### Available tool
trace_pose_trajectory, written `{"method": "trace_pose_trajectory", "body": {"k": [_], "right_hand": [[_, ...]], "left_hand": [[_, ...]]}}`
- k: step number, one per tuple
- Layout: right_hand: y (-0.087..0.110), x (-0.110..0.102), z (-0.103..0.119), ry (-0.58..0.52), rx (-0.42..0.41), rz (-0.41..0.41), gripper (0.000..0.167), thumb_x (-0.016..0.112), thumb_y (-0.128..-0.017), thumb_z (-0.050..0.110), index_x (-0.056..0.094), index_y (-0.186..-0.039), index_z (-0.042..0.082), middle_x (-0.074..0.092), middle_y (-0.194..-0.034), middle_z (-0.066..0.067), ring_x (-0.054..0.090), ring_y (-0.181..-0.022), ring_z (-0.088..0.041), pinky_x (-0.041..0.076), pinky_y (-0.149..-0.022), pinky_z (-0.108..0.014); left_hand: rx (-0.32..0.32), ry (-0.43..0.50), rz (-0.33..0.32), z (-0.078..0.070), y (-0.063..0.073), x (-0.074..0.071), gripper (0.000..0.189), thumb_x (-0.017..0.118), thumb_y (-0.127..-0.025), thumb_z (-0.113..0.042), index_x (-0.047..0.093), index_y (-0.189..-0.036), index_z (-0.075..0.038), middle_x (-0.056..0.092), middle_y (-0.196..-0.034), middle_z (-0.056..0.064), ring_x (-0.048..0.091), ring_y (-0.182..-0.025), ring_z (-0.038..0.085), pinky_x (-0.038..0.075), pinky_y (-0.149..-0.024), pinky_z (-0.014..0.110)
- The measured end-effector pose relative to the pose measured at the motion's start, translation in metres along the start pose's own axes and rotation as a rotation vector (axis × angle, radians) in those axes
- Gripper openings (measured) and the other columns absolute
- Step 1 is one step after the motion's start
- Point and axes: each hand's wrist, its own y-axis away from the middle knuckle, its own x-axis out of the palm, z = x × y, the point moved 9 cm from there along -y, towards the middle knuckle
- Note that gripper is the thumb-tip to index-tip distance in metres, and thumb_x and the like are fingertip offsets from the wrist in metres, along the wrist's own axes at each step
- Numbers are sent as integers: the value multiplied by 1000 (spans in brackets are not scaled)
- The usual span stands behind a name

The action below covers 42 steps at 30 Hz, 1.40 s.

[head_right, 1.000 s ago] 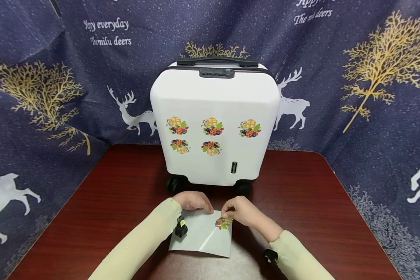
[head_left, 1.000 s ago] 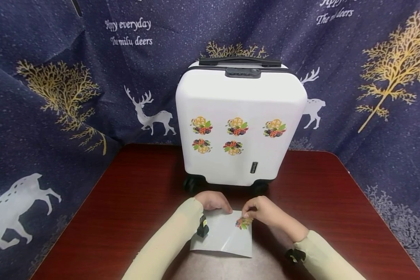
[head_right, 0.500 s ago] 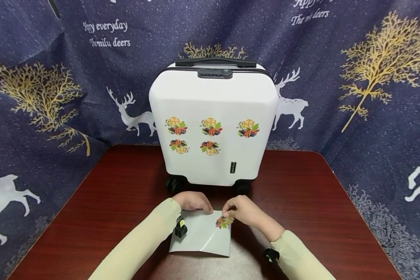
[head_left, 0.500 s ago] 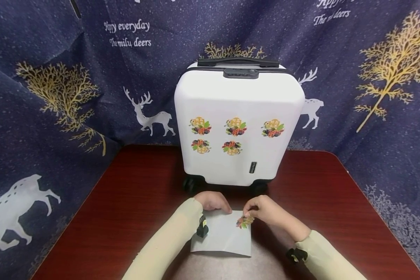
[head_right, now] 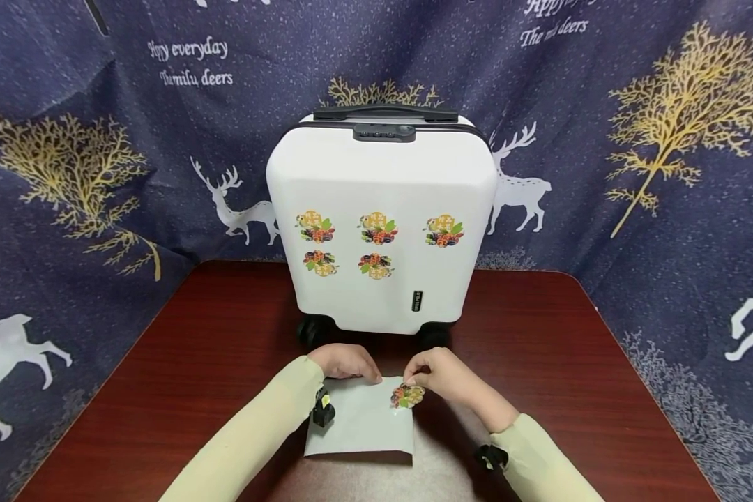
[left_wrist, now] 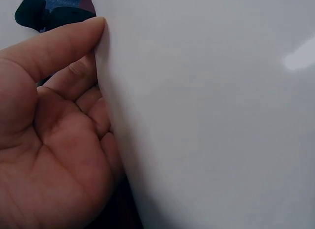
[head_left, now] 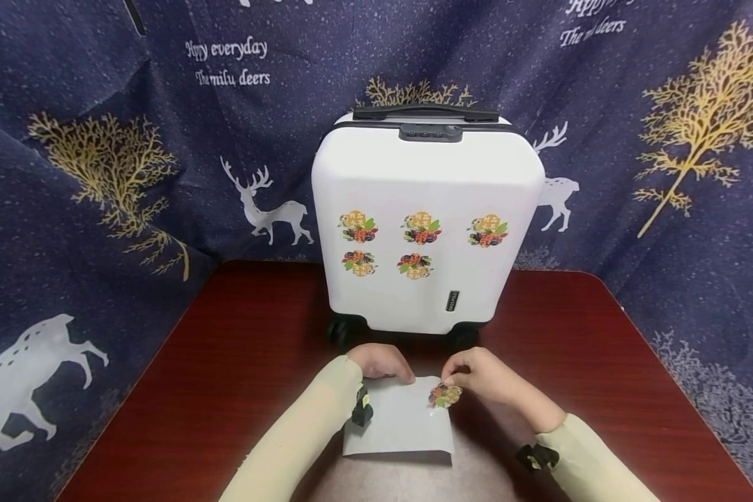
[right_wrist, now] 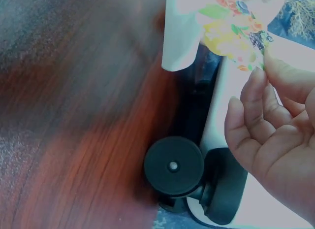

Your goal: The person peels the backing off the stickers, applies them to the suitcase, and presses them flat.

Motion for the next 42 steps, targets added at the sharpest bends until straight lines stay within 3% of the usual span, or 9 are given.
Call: {"method": "trace_pose_trajectory", "body": {"k": [6,13,21,25,32,42], "right_hand": [[3,-6,-2,-19,14,-13,6,72,-92,6,75,-88,7,71,-80,2,51,-73,3,48,-66,-18],[6,-12,-7,-33,14,-44,5,72,-92,7,75,-88,7,71,-80,2,51,-75,3,48,-68,-18],[9,-28,-11,-117,16,-122,4,71,-94,9,74,-95,6,74,-91,-5,56,-82,4,53,-73,-21],[11,-38,-14,-195,58,-188,9,72,-93,8,73,-99,2,74,-93,-6,60,-81,2,54,-72,-20],[17,-65,-14,-328,122,-377,19,73,-91,4,69,-105,-8,69,-88,18,63,-81,4,54,-73,-18],[21,-100,-4,-367,152,-563,12,71,-92,4,68,-101,-4,65,-77,26,59,-74,3,49,-67,-19]], "left_hand": [[-1,17,16,2,-2,0,27,72,-91,-12,75,-114,3,71,-128,18,65,-120,28,46,-116,48],[13,4,8,2,-2,-1,27,72,-90,-10,75,-113,4,72,-126,16,62,-108,19,48,-112,44],[-2,24,30,3,-1,0,29,70,-93,-12,73,-117,5,69,-131,18,61,-116,22,46,-115,44],[1,22,33,3,-2,0,28,70,-94,-13,74,-116,3,71,-128,16,63,-111,20,50,-110,40],[24,-13,19,1,-2,0,27,70,-96,-17,75,-117,-1,71,-129,12,60,-107,14,49,-106,34],[24,-81,-7,-2,-1,-1,24,72,-95,-23,78,-110,-5,73,-115,7,58,-94,14,49,-90,28]]}}
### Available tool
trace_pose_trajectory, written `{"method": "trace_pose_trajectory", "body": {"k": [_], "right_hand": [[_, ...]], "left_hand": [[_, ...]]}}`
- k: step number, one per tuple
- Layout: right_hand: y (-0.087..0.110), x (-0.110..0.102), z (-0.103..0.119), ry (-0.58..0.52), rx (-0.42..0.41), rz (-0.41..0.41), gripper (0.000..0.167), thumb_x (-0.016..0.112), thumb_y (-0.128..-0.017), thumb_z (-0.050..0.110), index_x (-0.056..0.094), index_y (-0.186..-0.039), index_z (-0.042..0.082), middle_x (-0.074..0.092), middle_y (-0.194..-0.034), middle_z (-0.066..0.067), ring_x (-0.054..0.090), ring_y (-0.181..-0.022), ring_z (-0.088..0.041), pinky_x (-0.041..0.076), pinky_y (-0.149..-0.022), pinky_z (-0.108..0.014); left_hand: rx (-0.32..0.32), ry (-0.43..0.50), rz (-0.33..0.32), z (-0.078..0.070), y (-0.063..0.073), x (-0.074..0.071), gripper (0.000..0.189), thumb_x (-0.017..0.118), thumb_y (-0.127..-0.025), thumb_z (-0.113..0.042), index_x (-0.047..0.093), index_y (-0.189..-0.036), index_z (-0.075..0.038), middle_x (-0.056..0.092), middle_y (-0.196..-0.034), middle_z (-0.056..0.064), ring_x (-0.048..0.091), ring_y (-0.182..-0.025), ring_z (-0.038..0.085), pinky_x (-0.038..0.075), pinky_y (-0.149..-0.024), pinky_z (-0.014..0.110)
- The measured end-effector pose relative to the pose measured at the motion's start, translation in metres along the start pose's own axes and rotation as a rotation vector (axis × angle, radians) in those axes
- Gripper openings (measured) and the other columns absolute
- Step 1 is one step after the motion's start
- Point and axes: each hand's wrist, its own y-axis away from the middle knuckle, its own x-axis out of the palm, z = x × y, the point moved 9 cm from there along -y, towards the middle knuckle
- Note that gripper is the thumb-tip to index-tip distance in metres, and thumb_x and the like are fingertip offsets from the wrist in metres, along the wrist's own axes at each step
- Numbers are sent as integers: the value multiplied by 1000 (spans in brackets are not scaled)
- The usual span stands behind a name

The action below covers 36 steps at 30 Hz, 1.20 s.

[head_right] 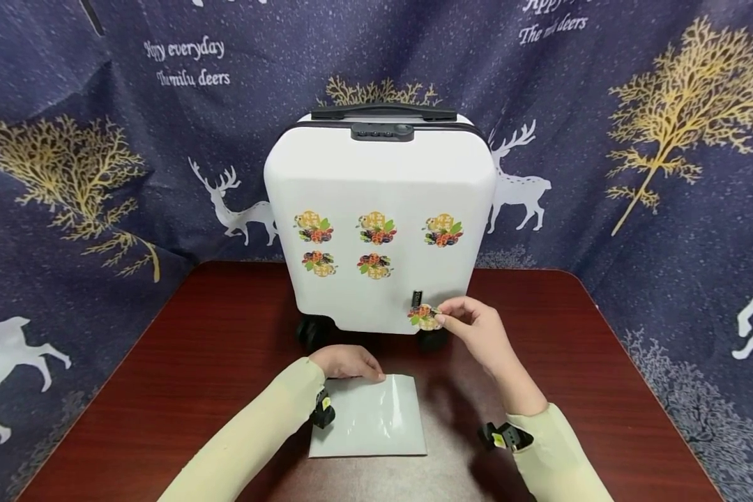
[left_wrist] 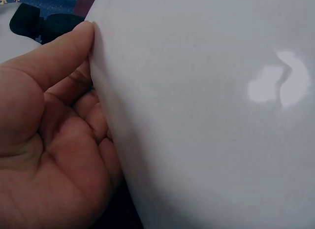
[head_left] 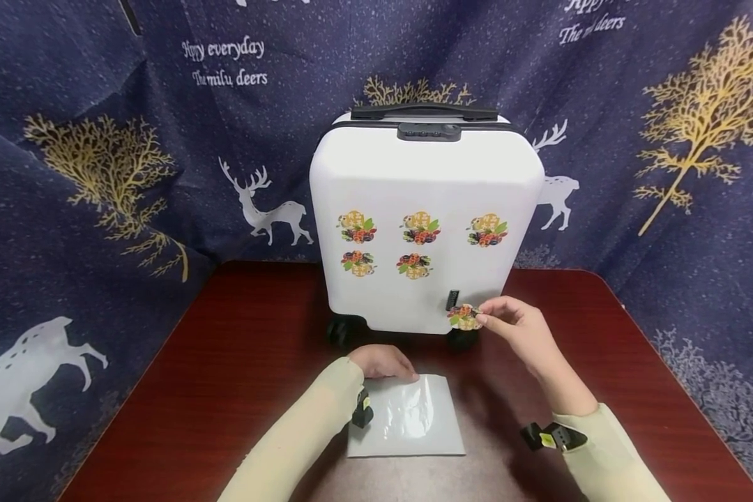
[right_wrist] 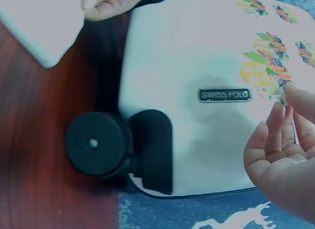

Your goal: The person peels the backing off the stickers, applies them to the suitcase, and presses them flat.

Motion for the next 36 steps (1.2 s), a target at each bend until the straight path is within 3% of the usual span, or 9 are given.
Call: {"method": "trace_pose_trajectory", "body": {"k": [7,17,27,36], "right_hand": [[-10,-7,17,64,-65,-80,17,71,-93,5,68,-104,-8,62,-74,30,55,-70,5,45,-61,-18],[-19,-18,31,9,-71,-166,20,72,-93,4,68,-107,-11,62,-72,29,52,-69,4,42,-59,-17],[-26,-30,28,-8,-53,-291,22,73,-93,5,70,-109,-9,60,-69,30,52,-69,6,41,-61,-14],[-28,-33,28,27,-64,-325,20,74,-93,7,72,-107,-7,58,-68,32,49,-69,4,38,-58,-15]], "left_hand": [[-4,-11,-11,0,0,1,25,73,-94,-23,77,-111,-5,73,-117,8,57,-95,14,49,-92,30],[-8,-13,-40,2,-1,1,25,73,-93,-24,78,-109,-5,74,-112,8,59,-94,15,50,-91,31],[-7,-24,-39,2,0,0,25,73,-93,-23,78,-109,-5,74,-114,8,59,-96,16,51,-96,34],[-5,-17,-23,1,-2,0,24,73,-93,-24,78,-108,-5,74,-113,7,59,-94,16,51,-94,33]]}}
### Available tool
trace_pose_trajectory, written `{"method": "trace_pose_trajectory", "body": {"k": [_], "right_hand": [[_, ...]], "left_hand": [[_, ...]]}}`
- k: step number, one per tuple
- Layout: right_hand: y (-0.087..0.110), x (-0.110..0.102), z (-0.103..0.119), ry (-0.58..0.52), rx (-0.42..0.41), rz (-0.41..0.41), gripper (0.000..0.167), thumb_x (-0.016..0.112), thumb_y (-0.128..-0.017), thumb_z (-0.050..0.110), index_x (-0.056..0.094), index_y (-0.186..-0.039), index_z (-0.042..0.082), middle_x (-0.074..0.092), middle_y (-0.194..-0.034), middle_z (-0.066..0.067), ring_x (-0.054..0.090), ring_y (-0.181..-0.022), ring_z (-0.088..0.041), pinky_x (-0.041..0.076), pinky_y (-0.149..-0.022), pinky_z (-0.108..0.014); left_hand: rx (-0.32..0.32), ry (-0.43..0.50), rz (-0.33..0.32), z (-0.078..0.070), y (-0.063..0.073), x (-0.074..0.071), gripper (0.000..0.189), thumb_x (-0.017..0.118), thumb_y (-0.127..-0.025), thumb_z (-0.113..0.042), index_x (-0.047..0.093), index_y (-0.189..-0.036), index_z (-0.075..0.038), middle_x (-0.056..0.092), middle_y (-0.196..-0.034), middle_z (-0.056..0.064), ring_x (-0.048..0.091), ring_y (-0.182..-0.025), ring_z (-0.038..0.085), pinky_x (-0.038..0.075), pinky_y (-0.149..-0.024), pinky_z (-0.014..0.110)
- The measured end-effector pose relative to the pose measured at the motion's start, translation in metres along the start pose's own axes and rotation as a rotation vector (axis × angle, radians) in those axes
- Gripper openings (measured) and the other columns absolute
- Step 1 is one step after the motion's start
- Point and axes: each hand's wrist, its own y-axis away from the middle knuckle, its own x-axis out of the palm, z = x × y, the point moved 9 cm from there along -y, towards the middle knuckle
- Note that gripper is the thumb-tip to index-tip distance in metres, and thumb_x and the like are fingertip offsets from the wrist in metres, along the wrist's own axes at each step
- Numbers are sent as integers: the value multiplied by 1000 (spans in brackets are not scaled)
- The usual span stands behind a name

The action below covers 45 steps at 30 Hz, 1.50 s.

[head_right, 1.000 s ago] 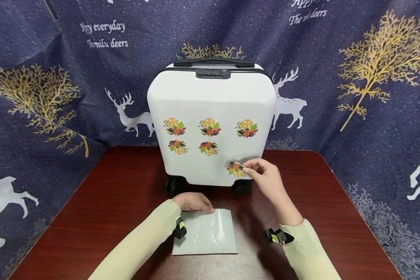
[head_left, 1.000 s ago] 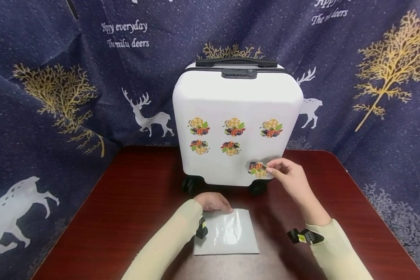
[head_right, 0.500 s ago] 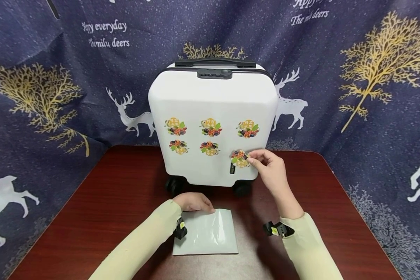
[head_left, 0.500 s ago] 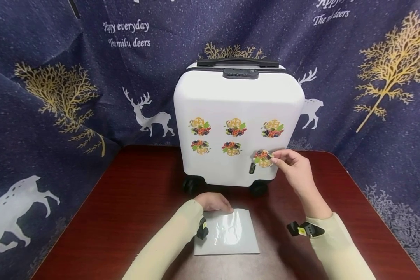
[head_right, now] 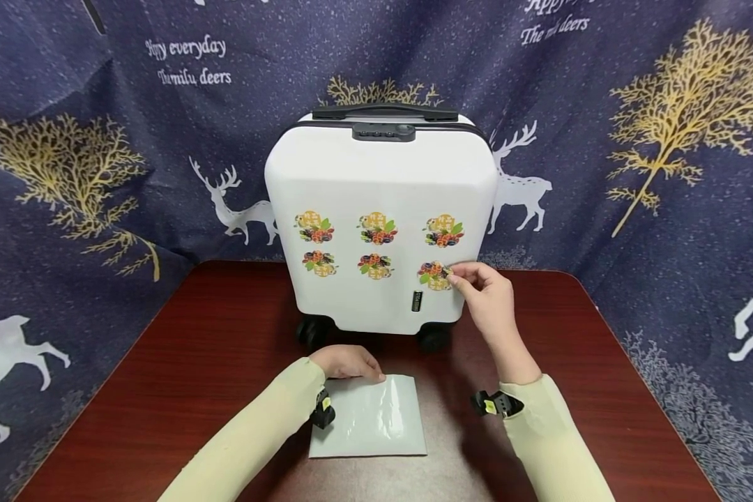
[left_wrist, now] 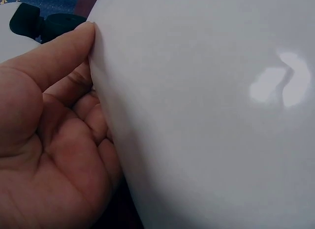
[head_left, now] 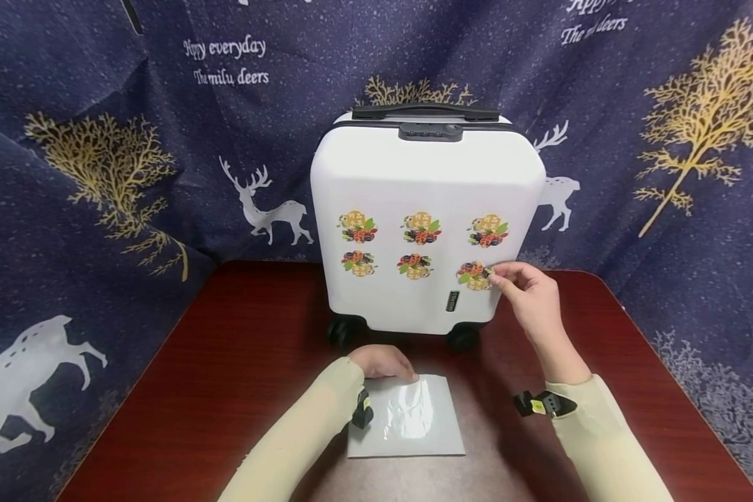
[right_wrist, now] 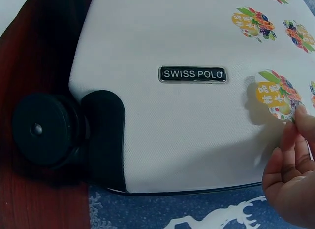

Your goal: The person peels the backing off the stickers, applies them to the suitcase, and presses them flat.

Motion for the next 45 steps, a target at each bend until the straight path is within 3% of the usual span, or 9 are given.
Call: {"method": "trace_pose_trajectory", "body": {"k": [18,34,45], "right_hand": [[1,2,2,-40,-28,-86,17,73,-92,4,74,-104,-8,62,-72,38,57,-70,14,44,-64,-8],[7,2,5,-41,-64,-211,14,76,-89,6,74,-98,-5,61,-73,37,57,-68,13,44,-61,-7],[10,1,14,62,-188,-271,8,77,-88,3,79,-94,-2,57,-76,38,50,-71,11,39,-62,-6]], "left_hand": [[-28,50,14,2,-2,0,23,72,-94,-20,77,-108,-3,73,-109,8,59,-92,17,51,-90,33],[-24,54,21,2,-2,1,25,72,-94,-19,76,-111,-1,73,-110,9,59,-91,16,52,-89,31],[-21,47,5,0,1,0,24,72,-94,-19,76,-110,-2,73,-110,9,59,-92,16,51,-90,31]]}}
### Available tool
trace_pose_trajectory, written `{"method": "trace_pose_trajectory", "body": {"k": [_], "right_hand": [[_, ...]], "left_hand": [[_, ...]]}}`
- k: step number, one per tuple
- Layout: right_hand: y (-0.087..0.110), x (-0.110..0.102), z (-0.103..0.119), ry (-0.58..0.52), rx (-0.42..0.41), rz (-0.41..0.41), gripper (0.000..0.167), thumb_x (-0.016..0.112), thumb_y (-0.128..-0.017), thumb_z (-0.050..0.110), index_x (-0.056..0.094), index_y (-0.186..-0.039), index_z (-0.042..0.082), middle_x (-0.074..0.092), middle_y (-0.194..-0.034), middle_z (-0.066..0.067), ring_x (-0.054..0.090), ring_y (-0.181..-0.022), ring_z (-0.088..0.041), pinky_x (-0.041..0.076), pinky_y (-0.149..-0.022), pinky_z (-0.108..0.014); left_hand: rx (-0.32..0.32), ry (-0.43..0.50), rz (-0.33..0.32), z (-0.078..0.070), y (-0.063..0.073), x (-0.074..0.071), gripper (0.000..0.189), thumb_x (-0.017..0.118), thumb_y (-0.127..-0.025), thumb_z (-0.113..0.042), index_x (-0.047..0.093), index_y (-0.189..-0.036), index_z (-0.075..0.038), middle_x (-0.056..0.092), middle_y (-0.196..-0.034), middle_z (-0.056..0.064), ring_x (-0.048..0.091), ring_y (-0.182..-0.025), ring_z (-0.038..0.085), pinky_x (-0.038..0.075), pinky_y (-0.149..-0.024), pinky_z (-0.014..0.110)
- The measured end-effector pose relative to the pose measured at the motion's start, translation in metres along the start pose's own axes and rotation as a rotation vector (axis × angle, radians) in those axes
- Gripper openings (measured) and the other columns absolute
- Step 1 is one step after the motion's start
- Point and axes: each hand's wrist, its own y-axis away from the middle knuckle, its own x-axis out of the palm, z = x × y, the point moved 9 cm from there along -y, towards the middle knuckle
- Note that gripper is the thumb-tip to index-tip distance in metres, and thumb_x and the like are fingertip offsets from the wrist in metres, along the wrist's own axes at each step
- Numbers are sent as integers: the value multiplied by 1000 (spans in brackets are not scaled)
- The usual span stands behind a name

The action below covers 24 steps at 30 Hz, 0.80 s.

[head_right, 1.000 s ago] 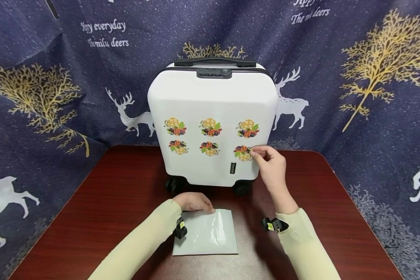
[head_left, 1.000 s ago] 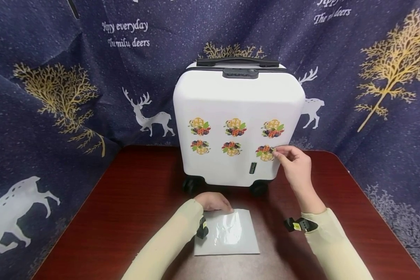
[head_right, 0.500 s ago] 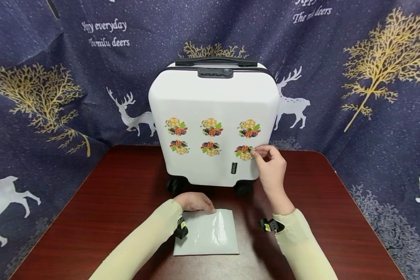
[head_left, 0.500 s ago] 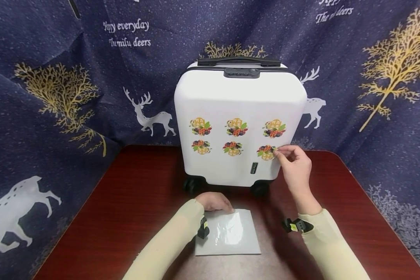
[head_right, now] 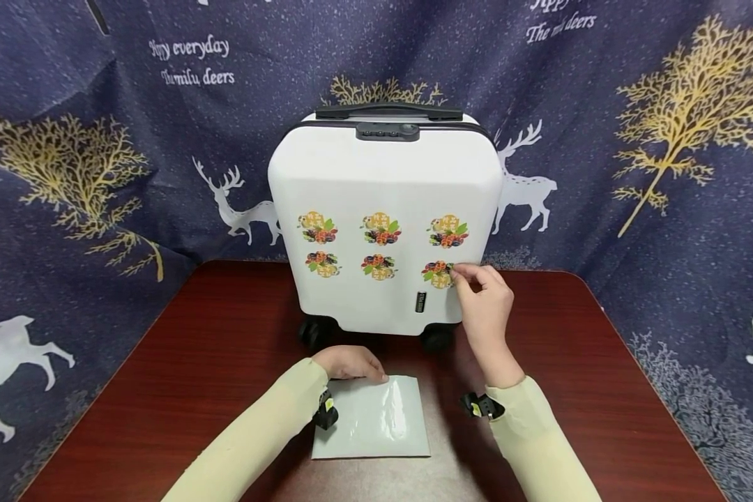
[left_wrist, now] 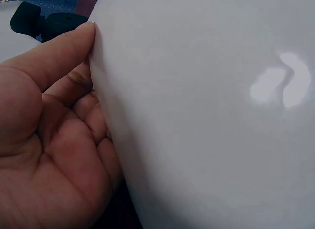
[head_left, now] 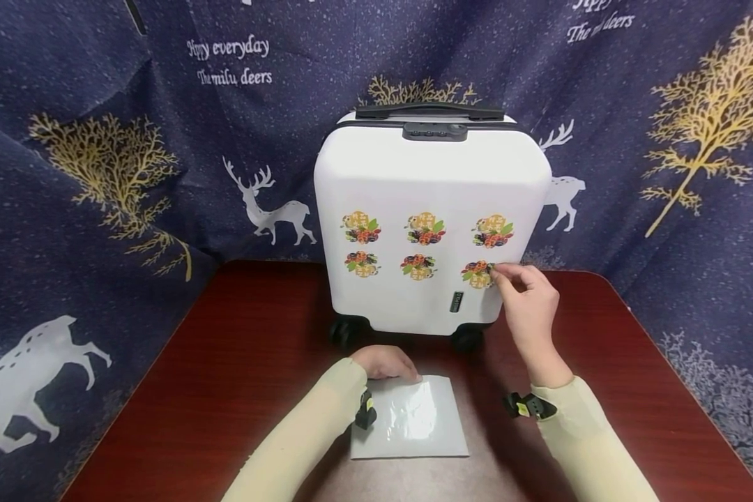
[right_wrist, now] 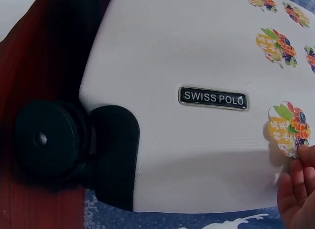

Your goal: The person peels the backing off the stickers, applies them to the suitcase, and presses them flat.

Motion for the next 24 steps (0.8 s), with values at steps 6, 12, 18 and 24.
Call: {"method": "trace_pose_trajectory", "body": {"k": [6,12,18,24], "right_hand": [[1,-1,4,24,-26,-16,9,77,-88,3,79,-95,-2,72,-82,8,51,-76,16,42,-67,-2],[3,0,4,12,-56,-40,9,75,-88,0,78,-94,-5,75,-92,-19,54,-79,17,45,-72,0],[5,1,3,-51,-55,-72,8,74,-88,-4,77,-93,-9,68,-88,5,56,-85,14,48,-75,2],[5,-1,3,-43,-74,-94,8,75,-89,-1,79,-94,-6,70,-88,-13,54,-82,15,46,-72,-1]], "left_hand": [[-8,1,-2,1,0,0,24,72,-94,-20,76,-110,-2,73,-112,9,59,-94,18,52,-94,35],[-12,8,2,2,0,1,23,72,-94,-20,76,-109,-3,73,-114,9,59,-95,18,51,-97,37],[4,-16,0,-1,1,0,23,72,-94,-21,77,-108,-3,72,-109,6,57,-91,15,48,-85,29],[-4,-21,3,-1,1,0,24,73,-94,-21,77,-109,-2,73,-112,8,57,-93,17,50,-90,32]]}}
